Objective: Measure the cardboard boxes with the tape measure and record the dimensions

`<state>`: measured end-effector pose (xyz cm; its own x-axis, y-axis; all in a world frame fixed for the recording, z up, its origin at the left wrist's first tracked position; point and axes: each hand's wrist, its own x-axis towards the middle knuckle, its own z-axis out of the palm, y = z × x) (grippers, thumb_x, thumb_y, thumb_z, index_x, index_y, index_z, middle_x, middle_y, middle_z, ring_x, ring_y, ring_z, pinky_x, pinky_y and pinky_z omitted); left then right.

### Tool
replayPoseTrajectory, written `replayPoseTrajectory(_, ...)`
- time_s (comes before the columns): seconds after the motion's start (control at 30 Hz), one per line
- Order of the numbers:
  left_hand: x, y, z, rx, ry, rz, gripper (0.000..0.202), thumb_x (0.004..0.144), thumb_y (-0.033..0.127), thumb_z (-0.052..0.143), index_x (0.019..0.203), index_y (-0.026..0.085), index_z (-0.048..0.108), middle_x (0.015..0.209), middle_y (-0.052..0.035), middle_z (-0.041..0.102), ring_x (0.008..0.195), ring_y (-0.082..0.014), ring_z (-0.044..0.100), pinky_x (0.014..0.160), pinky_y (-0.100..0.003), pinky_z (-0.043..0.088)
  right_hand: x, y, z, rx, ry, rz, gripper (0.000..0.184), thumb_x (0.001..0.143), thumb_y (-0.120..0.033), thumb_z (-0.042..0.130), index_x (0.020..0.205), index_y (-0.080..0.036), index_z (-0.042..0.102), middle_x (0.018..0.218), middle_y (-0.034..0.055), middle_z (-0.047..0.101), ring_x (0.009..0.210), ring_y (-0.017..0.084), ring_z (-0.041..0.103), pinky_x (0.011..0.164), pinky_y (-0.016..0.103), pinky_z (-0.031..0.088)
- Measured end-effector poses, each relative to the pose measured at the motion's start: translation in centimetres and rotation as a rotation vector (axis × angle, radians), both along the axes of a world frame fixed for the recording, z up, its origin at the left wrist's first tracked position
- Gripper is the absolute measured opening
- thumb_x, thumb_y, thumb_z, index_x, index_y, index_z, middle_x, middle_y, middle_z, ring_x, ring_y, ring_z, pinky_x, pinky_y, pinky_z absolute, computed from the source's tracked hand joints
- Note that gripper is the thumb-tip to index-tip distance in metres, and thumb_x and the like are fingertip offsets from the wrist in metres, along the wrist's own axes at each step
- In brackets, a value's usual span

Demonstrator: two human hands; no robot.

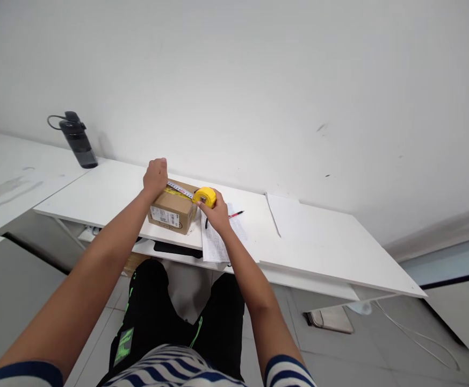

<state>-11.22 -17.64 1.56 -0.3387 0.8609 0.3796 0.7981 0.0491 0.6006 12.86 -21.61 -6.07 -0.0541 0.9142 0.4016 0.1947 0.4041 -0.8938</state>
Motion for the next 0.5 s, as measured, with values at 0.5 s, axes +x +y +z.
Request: replayPoseTrajectory(0.5,3.3,0.4,-0.1,-0.653,0.094,-0.131,0.058,0.099,0.065,0.043,0.109,0.019,0.077,0.112,-0.0214,0.079,0.106,-0.0396,0.076,0.085,-0.044,0.054,-6.6,-8.5,1.4,0.283,-0.157,-0.295,0.053,0.089,-0.039,0.061,0.141,-0.029,0.056,0.152,0.0101,0.062,0.139,0.03,0.061,0.108,0.053,0.057)
